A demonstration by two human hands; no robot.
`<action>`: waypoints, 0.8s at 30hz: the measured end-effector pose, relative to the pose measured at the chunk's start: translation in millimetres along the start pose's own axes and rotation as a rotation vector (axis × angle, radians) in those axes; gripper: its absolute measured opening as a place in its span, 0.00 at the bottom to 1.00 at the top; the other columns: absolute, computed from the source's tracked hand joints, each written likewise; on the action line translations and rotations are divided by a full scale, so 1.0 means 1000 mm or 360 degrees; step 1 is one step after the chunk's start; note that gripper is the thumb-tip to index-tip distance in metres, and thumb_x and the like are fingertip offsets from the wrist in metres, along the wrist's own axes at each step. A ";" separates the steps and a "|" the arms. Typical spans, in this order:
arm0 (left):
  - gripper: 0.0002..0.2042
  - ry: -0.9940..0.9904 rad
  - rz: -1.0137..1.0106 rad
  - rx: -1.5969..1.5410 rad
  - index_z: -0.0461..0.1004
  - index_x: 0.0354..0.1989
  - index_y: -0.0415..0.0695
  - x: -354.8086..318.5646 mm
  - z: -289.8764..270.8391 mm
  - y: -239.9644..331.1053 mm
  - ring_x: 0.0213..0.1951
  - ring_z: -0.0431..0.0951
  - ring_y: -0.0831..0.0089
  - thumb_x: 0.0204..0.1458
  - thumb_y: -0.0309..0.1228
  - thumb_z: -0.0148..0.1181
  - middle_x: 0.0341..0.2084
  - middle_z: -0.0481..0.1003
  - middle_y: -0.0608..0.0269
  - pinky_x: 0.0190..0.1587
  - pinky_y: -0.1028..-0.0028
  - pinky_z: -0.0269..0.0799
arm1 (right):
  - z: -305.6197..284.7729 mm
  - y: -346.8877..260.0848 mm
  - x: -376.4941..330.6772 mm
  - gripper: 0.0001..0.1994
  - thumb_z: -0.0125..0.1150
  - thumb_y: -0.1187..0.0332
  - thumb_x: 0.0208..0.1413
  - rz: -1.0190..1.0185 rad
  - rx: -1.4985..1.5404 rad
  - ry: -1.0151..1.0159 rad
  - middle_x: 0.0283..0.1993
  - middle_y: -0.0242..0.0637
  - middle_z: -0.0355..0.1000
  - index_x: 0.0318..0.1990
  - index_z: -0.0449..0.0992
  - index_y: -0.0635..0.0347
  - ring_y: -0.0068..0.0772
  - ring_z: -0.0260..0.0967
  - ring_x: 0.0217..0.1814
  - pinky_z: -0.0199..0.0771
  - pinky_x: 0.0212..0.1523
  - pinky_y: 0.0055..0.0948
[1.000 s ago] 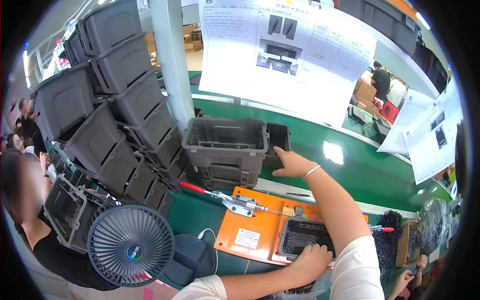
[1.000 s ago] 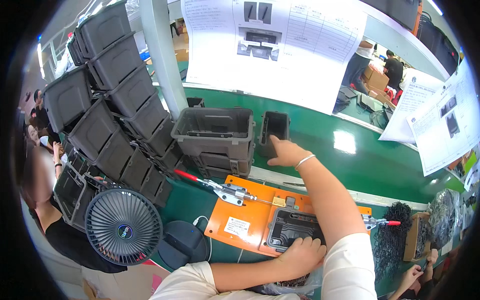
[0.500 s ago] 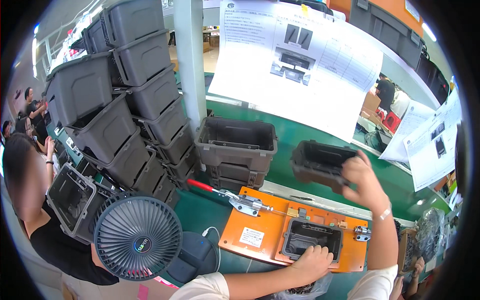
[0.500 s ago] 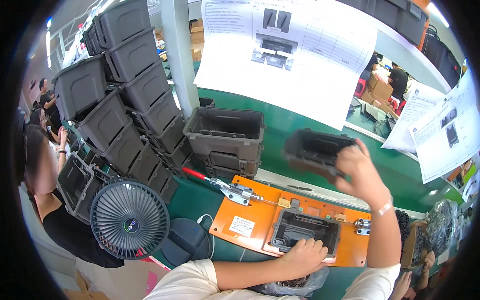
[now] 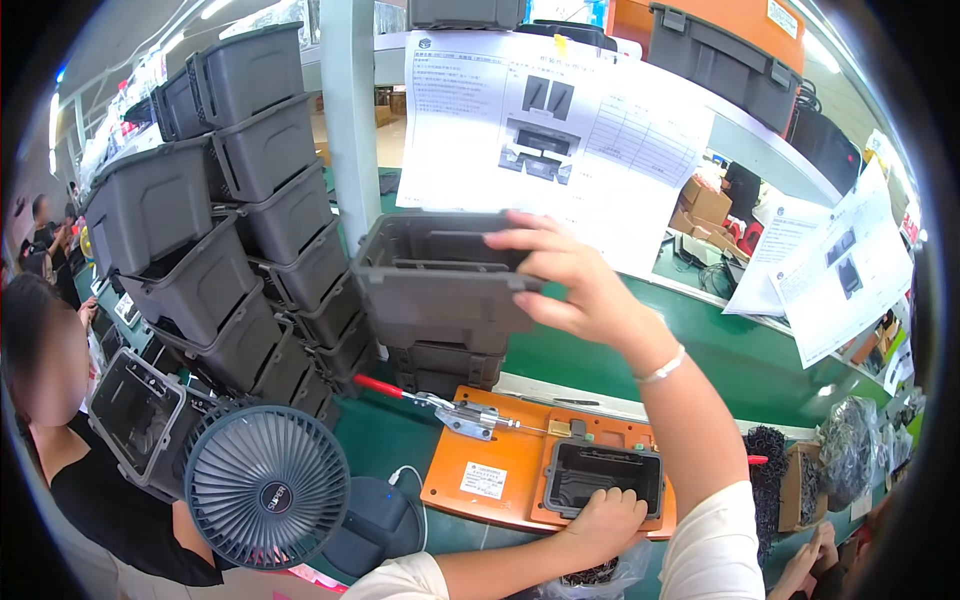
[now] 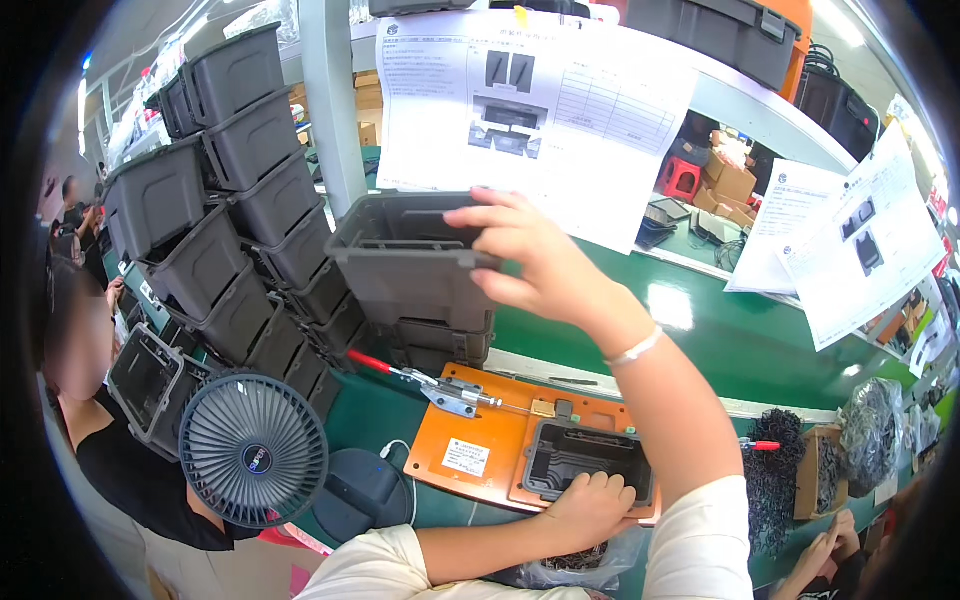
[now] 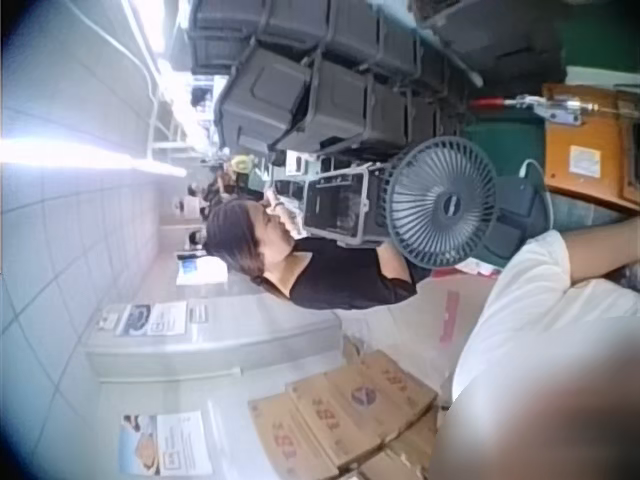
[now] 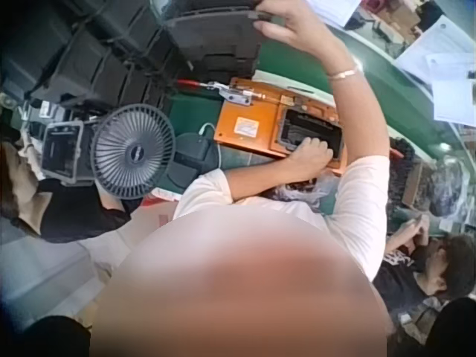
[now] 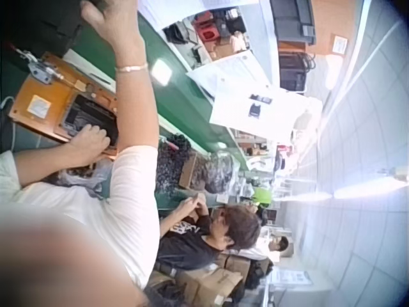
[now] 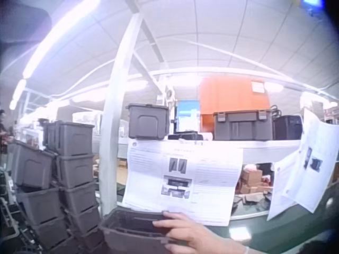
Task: Assembling plastic components using a workbench clamp and small fasteners on an industrial assembly line.
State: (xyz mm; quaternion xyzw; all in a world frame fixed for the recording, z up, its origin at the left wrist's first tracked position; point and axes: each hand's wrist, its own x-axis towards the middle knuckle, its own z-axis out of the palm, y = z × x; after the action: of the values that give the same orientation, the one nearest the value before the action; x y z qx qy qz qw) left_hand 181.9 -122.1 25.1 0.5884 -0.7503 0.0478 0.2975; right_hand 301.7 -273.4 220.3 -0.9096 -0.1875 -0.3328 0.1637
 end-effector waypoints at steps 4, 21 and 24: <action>0.15 -0.0007 -0.0002 -0.0020 0.68 0.26 0.47 0.000 0.000 0.000 0.28 0.68 0.69 0.45 0.46 0.60 0.24 0.65 0.66 0.29 0.71 0.60 | 0.019 0.015 0.007 0.07 0.63 0.73 0.46 0.0192 0.0109 -0.0042 0.59 0.41 0.69 0.29 0.71 0.65 0.50 0.56 0.69 0.58 0.65 0.42; 0.12 -0.0030 -0.0057 -0.0045 0.68 0.27 0.47 0.000 0.002 0.000 0.30 0.67 0.70 0.43 0.41 0.61 0.24 0.66 0.65 0.31 0.71 0.59 | 0.016 0.020 0.006 0.11 0.66 0.69 0.48 0.0282 -0.0123 -0.0061 0.54 0.46 0.70 0.37 0.74 0.65 0.53 0.62 0.63 0.65 0.60 0.41; 0.13 -0.0038 -0.0069 -0.0049 0.68 0.28 0.47 -0.001 0.003 0.001 0.30 0.67 0.69 0.43 0.41 0.62 0.25 0.66 0.65 0.31 0.71 0.59 | 0.017 0.019 -0.004 0.16 0.66 0.67 0.49 0.0231 0.0004 0.0161 0.57 0.46 0.69 0.44 0.73 0.62 0.48 0.64 0.62 0.65 0.60 0.39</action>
State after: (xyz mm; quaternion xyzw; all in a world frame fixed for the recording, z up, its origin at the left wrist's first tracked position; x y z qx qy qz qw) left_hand 180.2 -122.5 21.9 0.6005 -0.7414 0.0228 0.2986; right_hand 316.6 -283.7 202.5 -0.9026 -0.1130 -0.3654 0.1976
